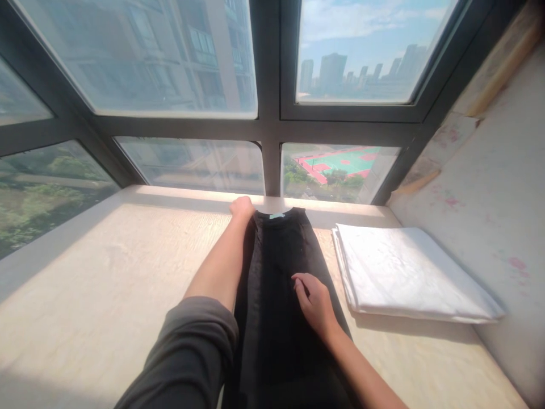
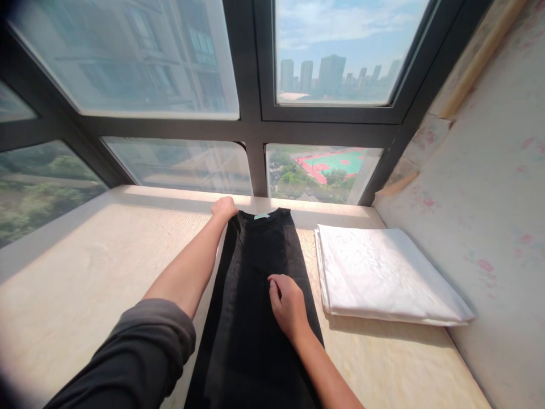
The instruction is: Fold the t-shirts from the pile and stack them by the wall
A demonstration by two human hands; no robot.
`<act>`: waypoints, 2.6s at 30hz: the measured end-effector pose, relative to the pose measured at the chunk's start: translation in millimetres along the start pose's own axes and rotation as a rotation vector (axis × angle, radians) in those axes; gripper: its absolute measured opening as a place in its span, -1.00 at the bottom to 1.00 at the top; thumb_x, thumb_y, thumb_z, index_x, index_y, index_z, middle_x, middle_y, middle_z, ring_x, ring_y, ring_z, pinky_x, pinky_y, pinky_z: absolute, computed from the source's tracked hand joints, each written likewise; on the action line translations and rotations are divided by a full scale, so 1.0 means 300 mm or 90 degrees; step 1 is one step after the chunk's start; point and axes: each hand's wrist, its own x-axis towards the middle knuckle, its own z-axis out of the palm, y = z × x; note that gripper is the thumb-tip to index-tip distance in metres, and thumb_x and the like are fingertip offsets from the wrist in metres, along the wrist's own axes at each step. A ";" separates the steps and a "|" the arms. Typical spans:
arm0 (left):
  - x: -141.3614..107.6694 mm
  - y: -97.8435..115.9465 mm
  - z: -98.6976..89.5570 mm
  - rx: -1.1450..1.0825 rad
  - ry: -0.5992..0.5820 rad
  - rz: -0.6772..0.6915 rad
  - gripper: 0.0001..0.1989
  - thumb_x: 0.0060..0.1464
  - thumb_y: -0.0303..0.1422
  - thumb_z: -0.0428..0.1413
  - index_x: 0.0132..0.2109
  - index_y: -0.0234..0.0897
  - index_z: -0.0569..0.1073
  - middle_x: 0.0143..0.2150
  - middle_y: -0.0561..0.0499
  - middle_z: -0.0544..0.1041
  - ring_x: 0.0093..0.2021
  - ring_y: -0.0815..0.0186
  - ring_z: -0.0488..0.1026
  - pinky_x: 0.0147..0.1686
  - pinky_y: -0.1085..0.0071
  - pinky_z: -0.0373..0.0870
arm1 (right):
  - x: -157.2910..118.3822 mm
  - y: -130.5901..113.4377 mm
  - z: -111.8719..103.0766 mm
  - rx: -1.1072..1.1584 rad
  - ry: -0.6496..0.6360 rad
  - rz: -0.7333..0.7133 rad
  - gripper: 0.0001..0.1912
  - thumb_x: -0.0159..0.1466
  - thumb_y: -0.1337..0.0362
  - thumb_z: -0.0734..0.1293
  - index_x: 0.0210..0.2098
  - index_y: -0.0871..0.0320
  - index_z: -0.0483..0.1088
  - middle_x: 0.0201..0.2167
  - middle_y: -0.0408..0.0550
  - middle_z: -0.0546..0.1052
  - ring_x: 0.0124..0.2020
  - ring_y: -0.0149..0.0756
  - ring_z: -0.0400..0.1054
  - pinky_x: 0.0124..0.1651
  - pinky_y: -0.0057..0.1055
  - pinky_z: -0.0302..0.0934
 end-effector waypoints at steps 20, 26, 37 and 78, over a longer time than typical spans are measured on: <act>-0.318 -0.142 0.222 0.101 0.065 0.247 -0.54 0.31 -0.37 -0.12 0.29 -0.35 0.32 0.37 -0.25 0.29 0.37 0.08 0.19 0.33 0.14 0.12 | 0.004 -0.017 -0.008 0.002 -0.016 0.006 -0.71 0.38 0.30 0.15 -0.17 0.08 0.51 -0.29 -0.04 0.59 -0.22 -0.21 0.49 -0.13 -0.34 0.31; -0.269 -0.142 0.273 0.122 0.054 0.265 -0.33 0.34 -0.02 -0.19 0.43 -0.28 0.11 0.50 -0.23 0.02 0.47 -0.09 -0.05 0.34 -0.22 -0.06 | 0.005 -0.004 0.002 -0.023 -0.015 -0.022 -0.72 0.37 0.33 0.16 -0.17 0.13 0.52 -0.25 -0.03 0.61 -0.19 -0.23 0.49 -0.10 -0.35 0.32; -0.677 -0.127 0.145 0.149 0.149 0.262 -0.40 0.28 -0.26 -0.02 0.35 -0.53 0.22 0.40 -0.45 0.18 0.39 -0.15 0.15 0.31 -0.12 0.09 | 0.044 -0.010 0.003 -0.103 -0.100 -0.028 -0.72 0.34 0.41 0.21 -0.14 0.12 0.55 -0.18 -0.02 0.62 -0.11 -0.22 0.50 -0.01 -0.33 0.35; -1.886 -0.582 0.359 0.064 0.327 0.488 -0.45 0.20 -0.47 -0.03 0.30 -0.07 0.37 0.23 -0.11 0.48 0.25 0.16 0.38 0.36 0.16 0.07 | -0.982 -0.209 -0.404 -0.419 -0.097 -0.412 -0.61 0.23 0.33 0.29 0.04 0.15 0.51 0.07 0.12 0.56 0.09 -0.02 0.45 0.03 -0.15 0.44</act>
